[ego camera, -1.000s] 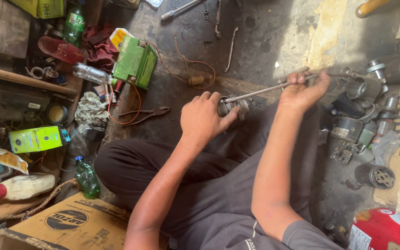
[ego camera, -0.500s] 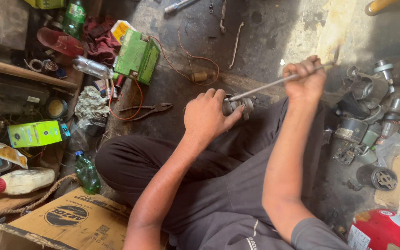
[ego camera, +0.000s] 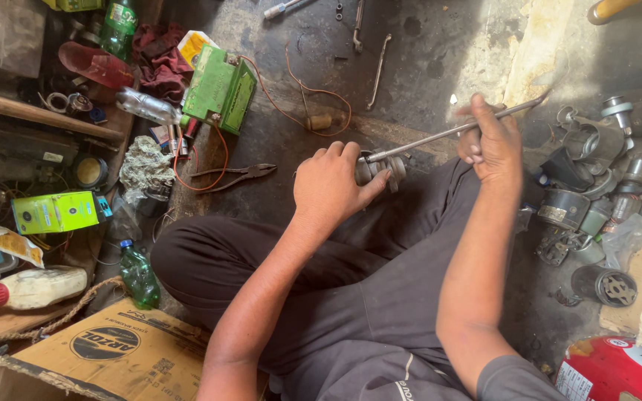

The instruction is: The person sits on the floor and uses a T-handle wrench to loosen a nut on a cylindrical mechanical component. They then use pliers to remove a small metal pin from the component and inspect it.

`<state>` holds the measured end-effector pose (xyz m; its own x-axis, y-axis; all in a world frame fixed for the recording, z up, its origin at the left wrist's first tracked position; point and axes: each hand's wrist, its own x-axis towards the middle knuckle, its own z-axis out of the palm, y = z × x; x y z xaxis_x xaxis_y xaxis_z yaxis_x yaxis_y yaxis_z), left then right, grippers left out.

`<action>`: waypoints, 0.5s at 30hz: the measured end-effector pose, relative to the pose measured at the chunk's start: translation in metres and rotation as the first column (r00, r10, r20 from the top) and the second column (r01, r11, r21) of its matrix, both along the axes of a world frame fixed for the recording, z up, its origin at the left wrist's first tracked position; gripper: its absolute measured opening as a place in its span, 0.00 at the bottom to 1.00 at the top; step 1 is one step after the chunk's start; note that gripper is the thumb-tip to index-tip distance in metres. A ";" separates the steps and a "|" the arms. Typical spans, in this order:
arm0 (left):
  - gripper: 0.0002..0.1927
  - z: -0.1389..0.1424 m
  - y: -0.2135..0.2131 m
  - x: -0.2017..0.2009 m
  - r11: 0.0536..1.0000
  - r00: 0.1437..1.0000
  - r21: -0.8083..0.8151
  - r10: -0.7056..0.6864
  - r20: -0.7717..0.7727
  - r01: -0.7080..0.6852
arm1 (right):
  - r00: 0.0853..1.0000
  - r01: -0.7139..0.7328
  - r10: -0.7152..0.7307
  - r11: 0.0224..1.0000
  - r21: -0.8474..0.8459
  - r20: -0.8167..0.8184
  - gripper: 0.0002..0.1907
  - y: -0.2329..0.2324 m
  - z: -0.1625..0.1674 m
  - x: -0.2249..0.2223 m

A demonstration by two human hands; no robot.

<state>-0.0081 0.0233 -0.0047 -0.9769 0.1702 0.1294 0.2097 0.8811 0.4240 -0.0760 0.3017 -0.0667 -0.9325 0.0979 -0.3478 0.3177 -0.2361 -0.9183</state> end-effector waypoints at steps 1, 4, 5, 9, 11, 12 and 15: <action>0.28 0.000 0.000 0.000 1.000 1.000 -0.001 0.000 0.004 0.000 | 0.997 -0.050 0.046 0.996 -0.078 -0.055 0.10 0.004 -0.002 0.000; 0.28 -0.002 -0.001 0.001 1.000 1.000 -0.004 -0.002 -0.012 0.002 | 0.977 -0.158 0.112 0.953 -0.259 -0.181 0.12 0.010 -0.007 0.000; 0.28 -0.002 -0.001 0.001 1.000 1.000 -0.008 0.000 -0.009 0.000 | 0.976 -0.154 0.098 0.943 -0.296 -0.195 0.12 0.010 -0.008 -0.001; 0.28 -0.002 -0.001 0.002 1.000 1.000 -0.018 0.002 -0.012 -0.002 | 0.980 -0.123 0.049 0.910 -0.397 -0.193 0.09 0.003 -0.015 -0.002; 0.27 -0.002 -0.001 0.003 1.000 1.000 -0.010 -0.002 -0.014 0.002 | 0.992 -0.059 0.017 0.943 -0.328 -0.129 0.06 0.000 -0.016 -0.001; 0.27 -0.002 -0.002 0.004 1.000 1.000 -0.001 -0.006 -0.014 0.006 | 0.995 -0.027 -0.001 0.956 -0.292 -0.096 0.07 0.000 -0.016 0.000; 0.30 0.000 -0.004 0.005 0.999 0.999 0.020 -0.039 -0.029 0.039 | 0.990 0.090 -0.103 0.987 -0.135 -0.093 0.13 0.002 -0.013 0.002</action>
<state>-0.0036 0.0193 -0.0048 -0.9654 0.2051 0.1611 0.2560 0.8629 0.4356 -0.0739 0.3041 -0.0793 -0.9514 0.1492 -0.2693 0.1960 -0.3807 -0.9037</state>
